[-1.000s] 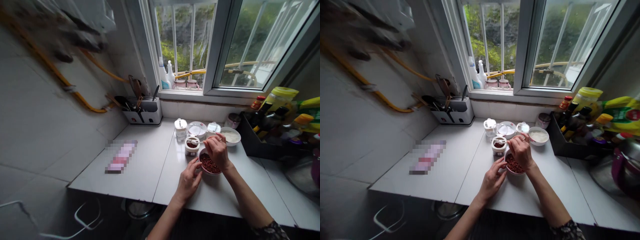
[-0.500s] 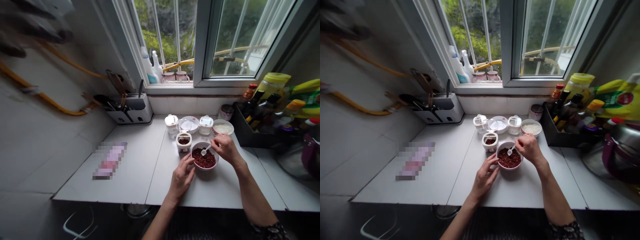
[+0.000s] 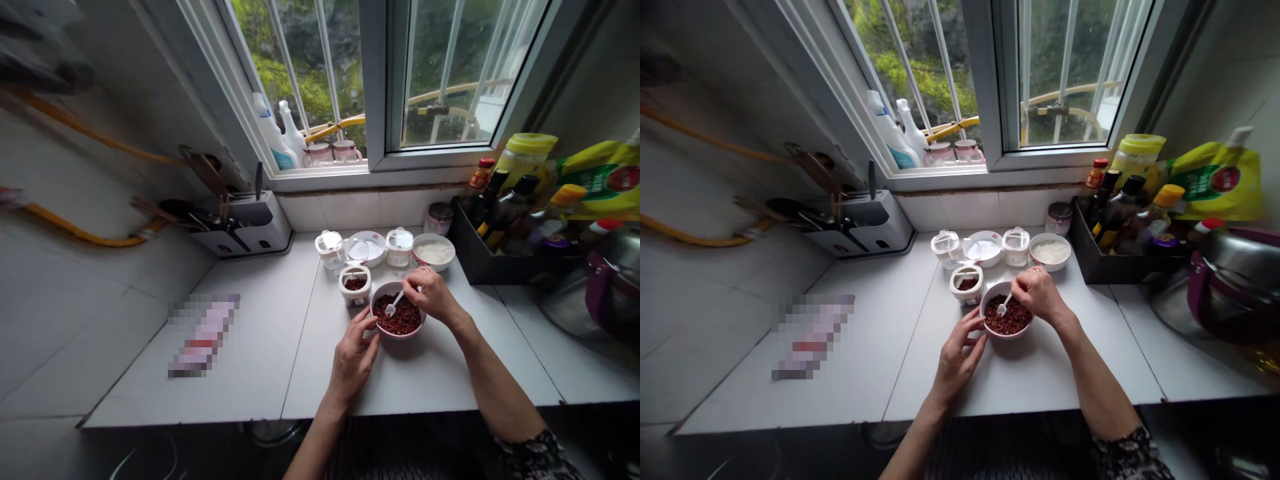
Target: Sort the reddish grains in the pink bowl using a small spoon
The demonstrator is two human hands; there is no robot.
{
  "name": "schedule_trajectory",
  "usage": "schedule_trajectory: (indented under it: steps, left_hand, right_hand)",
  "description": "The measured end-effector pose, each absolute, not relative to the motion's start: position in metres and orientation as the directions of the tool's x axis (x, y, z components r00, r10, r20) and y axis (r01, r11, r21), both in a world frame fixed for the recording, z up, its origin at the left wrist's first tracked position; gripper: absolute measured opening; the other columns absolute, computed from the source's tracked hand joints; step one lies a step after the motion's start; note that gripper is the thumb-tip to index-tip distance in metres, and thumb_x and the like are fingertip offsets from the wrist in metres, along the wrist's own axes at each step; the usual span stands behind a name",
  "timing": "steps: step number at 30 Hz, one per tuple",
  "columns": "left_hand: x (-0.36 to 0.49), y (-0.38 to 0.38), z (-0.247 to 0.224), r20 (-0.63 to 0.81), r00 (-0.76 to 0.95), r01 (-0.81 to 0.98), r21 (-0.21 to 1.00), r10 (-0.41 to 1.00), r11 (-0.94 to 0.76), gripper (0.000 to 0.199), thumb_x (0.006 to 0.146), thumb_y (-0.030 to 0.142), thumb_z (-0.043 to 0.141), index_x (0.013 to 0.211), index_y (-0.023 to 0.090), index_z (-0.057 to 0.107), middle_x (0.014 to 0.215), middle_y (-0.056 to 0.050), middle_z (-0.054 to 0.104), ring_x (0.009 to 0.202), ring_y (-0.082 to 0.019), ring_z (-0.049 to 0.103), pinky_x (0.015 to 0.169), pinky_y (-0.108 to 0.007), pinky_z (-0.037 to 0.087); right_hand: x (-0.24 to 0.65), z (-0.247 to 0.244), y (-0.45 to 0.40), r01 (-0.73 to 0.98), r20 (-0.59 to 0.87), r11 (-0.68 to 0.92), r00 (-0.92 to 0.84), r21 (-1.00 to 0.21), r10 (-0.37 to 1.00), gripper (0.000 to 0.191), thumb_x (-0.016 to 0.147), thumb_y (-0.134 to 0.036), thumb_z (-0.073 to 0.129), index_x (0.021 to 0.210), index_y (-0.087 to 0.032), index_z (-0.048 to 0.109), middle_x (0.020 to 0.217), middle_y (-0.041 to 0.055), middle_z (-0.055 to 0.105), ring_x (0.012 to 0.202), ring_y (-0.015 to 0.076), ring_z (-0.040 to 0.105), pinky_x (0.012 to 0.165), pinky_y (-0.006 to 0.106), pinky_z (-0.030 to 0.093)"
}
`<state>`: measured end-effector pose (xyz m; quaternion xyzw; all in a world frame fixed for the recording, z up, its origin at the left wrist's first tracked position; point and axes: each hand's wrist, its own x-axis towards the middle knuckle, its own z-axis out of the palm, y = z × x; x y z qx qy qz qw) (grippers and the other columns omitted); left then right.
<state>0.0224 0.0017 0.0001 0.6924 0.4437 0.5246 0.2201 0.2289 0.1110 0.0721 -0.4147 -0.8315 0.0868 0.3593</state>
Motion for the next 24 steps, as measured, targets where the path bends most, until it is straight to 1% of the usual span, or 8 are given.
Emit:
schedule_trajectory:
  steps: [5,8,11,17,24]
  left_hand:
    - [0.023,0.0019,-0.0014,0.525,0.052,0.374,0.779,0.85,-0.504,0.036,0.093,0.012,0.057,0.126,0.024,0.059,0.14,-0.014,0.057,0.112,-0.022,0.069,0.072,-0.027,0.066]
    - [0.0233,0.0023,-0.0004,0.531,0.057,0.377,0.773,0.846,-0.51,0.035,0.092,0.012,0.057,0.126,0.023,0.059,0.14,-0.014,0.058,0.104,-0.02,0.071,0.07,-0.027,0.066]
    - [0.0237,0.0026,0.001,0.537,0.062,0.377,0.768,0.842,-0.517,0.034,0.092,0.012,0.057,0.125,0.023,0.058,0.14,-0.014,0.057,0.094,-0.017,0.072,0.068,-0.026,0.066]
    - [0.0252,0.0027,0.0022,0.522,0.066,0.378,0.776,0.851,-0.505,0.032,0.093,0.013,0.055,0.124,0.021,0.058,0.141,-0.015,0.056,0.097,-0.018,0.071,0.07,-0.028,0.066]
    - [0.0264,0.0033,0.0026,0.522,0.056,0.378,0.778,0.851,-0.502,0.032,0.093,0.014,0.056,0.123,0.022,0.058,0.138,-0.015,0.058,0.09,-0.016,0.071,0.067,-0.028,0.066]
  right_hand:
    - [0.2269,0.0683,0.1131,0.63,0.514,0.619,-0.375,-0.469,0.771,0.04,0.089,-0.026,0.05,0.052,-0.022,0.036,0.049,-0.0022,0.047,0.054,0.0127,0.043,0.073,0.029,0.04]
    - [0.2268,0.0677,0.114,0.623,0.513,0.618,-0.373,-0.479,0.773,0.039,0.089,-0.028,0.05,0.052,-0.022,0.037,0.049,-0.0018,0.047,0.055,0.0131,0.044,0.073,0.029,0.041]
    - [0.2277,0.0676,0.1151,0.612,0.52,0.613,-0.354,-0.5,0.777,0.04,0.089,-0.031,0.048,0.052,-0.022,0.036,0.049,-0.0015,0.046,0.054,0.0131,0.043,0.07,0.029,0.04]
    - [0.229,0.0675,0.1164,0.595,0.515,0.608,-0.347,-0.525,0.784,0.041,0.088,-0.032,0.048,0.051,-0.023,0.035,0.049,-0.0014,0.046,0.054,0.013,0.044,0.064,0.029,0.039]
    - [0.2312,0.068,0.1176,0.589,0.522,0.622,-0.36,-0.516,0.773,0.041,0.089,-0.033,0.05,0.05,-0.022,0.041,0.049,-0.0013,0.048,0.054,0.0137,0.046,0.065,0.029,0.041]
